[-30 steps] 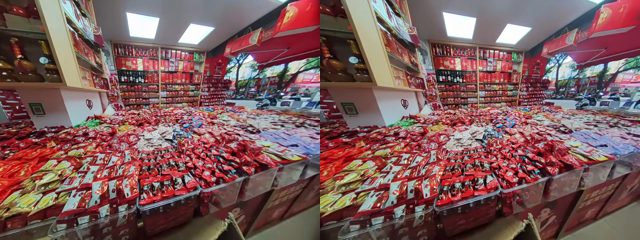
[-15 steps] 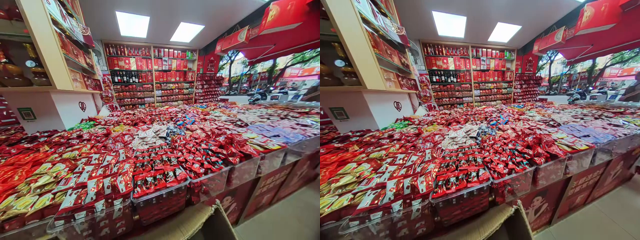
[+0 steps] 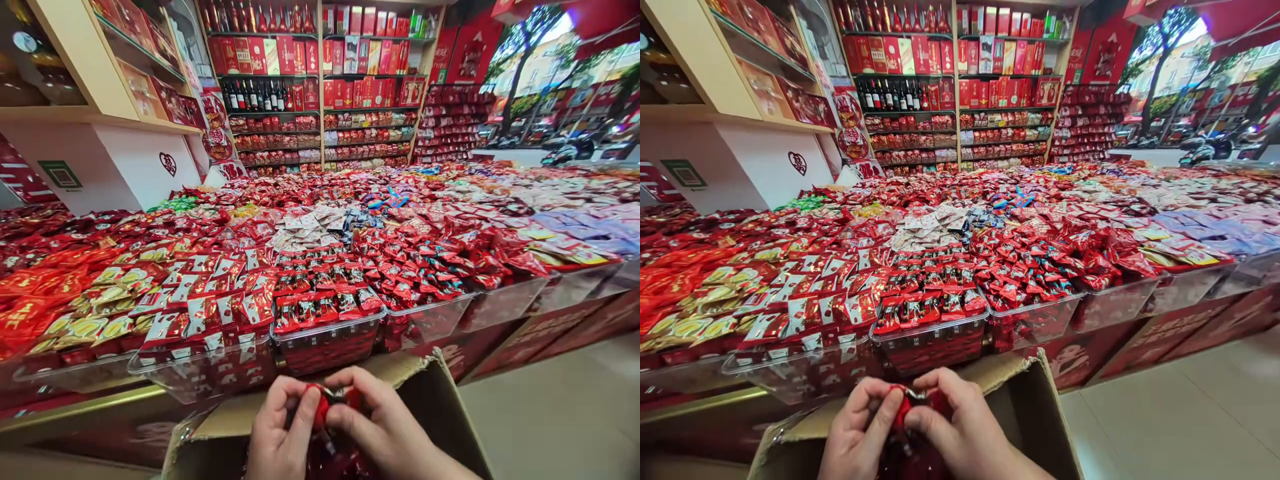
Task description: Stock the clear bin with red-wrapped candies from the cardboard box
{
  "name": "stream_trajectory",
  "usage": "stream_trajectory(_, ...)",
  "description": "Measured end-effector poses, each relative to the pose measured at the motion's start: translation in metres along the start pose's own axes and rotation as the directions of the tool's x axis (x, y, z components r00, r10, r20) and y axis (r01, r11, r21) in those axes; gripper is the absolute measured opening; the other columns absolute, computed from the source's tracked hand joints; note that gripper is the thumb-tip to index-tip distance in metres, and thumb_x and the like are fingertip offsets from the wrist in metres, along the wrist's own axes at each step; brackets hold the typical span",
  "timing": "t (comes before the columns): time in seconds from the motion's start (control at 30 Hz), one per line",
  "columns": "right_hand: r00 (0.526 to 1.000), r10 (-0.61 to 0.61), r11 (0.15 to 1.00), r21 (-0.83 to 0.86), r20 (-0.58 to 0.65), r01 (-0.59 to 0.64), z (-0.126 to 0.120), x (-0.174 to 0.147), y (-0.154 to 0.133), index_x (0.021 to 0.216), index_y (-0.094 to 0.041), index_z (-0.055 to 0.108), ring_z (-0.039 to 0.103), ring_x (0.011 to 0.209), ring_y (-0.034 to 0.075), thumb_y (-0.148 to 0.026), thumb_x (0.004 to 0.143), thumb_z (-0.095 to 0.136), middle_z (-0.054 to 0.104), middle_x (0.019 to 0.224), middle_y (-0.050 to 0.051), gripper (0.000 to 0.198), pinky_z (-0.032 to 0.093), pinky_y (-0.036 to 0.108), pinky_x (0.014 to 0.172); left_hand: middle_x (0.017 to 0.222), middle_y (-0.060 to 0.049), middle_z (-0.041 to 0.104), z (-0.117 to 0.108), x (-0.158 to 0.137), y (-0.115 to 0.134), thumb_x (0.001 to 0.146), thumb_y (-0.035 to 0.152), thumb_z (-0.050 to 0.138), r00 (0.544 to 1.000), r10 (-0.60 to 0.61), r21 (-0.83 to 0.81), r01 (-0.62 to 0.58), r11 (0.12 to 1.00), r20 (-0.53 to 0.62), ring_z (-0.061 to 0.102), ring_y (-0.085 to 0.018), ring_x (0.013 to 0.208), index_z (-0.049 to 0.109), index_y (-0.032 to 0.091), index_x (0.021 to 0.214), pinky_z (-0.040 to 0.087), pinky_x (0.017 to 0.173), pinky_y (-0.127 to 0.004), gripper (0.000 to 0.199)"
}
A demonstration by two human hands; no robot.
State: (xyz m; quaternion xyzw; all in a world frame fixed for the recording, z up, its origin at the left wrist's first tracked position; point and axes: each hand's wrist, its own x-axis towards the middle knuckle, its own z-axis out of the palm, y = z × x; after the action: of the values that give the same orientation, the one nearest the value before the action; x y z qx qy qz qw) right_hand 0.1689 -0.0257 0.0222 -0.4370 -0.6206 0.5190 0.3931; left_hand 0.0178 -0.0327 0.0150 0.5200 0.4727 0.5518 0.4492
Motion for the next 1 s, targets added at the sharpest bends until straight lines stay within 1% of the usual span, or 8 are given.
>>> stream_trajectory(0.1,0.995,0.019,0.973,0.232,-0.096,0.003,-0.001,0.010,-0.007,0.075,-0.020,0.052,0.049,0.042,0.010,-0.048,0.076,0.055,0.053,0.050,-0.004,0.029,0.038,0.021,0.041,0.060,0.007,0.060,0.014,0.013,0.008,0.071,0.045,0.064,0.988,-0.153,-0.235,0.142,0.962,-0.031,0.055,-0.008,0.048,0.051,0.023,0.076,0.048,0.046,-0.017,0.025)
stream_trajectory(0.37,0.989,0.140,0.895,0.434,-0.044,-0.107,0.001,0.012,0.000,0.069,-0.017,0.043,0.049,0.038,0.007,-0.053,0.076,0.052,0.056,0.052,-0.002,0.038,0.032,0.015,0.034,0.060,0.011,0.051,0.024,0.013,0.009,0.071,0.046,0.064,0.961,-0.268,-0.260,0.243,0.934,-0.063,0.038,0.000,0.035,0.051,0.023,0.084,0.031,0.031,-0.010,0.029)
stream_trajectory(0.53,0.996,0.069,0.959,0.279,-0.055,-0.051,-0.004,0.007,0.001,0.065,-0.016,0.045,0.042,0.037,0.006,-0.050,0.079,0.051,0.052,0.046,-0.003,0.037,0.032,0.017,0.038,0.057,0.004,0.063,0.019,0.012,0.015,0.058,0.036,0.078,0.952,-0.307,-0.221,0.300,0.928,0.005,0.052,-0.005,0.052,0.065,0.015,0.069,0.043,0.050,-0.012,0.026)
stream_trajectory(0.67,0.992,-0.036,0.989,0.140,-0.120,0.053,-0.010,-0.001,-0.006,0.064,-0.016,0.051,0.049,0.046,0.009,-0.045,0.084,0.046,0.051,0.052,-0.001,0.036,0.039,0.019,0.045,0.060,0.003,0.069,0.020,0.011,0.024,0.052,0.033,0.082,0.921,-0.389,-0.420,0.355,0.835,0.006,0.057,-0.008,0.057,0.068,0.017,0.063,0.047,0.056,-0.016,0.025)
stream_trajectory(0.73,0.985,-0.156,0.983,0.088,-0.075,0.162,-0.017,-0.005,-0.011,0.089,-0.019,0.059,0.058,0.066,0.014,-0.043,0.077,0.058,0.061,0.077,0.004,0.027,0.046,0.022,0.058,0.056,0.002,0.069,0.020,0.011,0.029,0.051,0.032,0.083,0.883,-0.459,-0.489,0.444,0.750,0.099,0.057,-0.008,0.051,0.068,0.017,0.064,0.046,0.050,-0.016,0.025)
stream_trajectory(0.83,0.940,-0.333,0.943,0.047,0.076,0.330,-0.030,-0.008,-0.019,0.123,-0.034,0.042,0.052,0.105,0.019,-0.030,0.064,0.074,0.048,0.125,0.006,0.067,0.044,0.027,0.084,0.048,0.003,0.064,0.020,0.011,0.031,0.051,0.033,0.083,0.812,-0.528,-0.487,0.577,0.656,0.250,0.051,-0.005,0.039,0.066,0.016,0.063,0.039,0.038,-0.014,0.027)
stream_trajectory(0.93,0.894,-0.439,0.898,-0.002,0.094,0.441,-0.038,-0.006,-0.022,0.104,-0.033,0.058,0.056,0.098,0.014,-0.015,0.077,0.060,0.060,0.108,0.003,0.033,0.044,0.024,0.083,0.046,0.004,0.061,0.017,0.010,0.026,0.055,0.042,0.078,0.751,-0.576,-0.369,0.660,0.655,0.322,0.048,-0.004,0.034,0.064,0.017,0.067,0.034,0.034,-0.012,0.030)
stream_trajectory(1.0,0.898,-0.440,0.897,-0.038,0.020,0.441,-0.039,-0.002,-0.021,0.087,-0.026,0.063,0.059,0.079,0.012,-0.015,0.080,0.056,0.063,0.085,0.003,0.015,0.046,0.022,0.070,0.055,0.001,0.064,0.013,0.009,0.022,0.061,0.055,0.068,0.793,-0.529,-0.291,0.605,0.741,0.302,0.052,-0.006,0.038,0.066,0.020,0.076,0.036,0.036,-0.014,0.038)
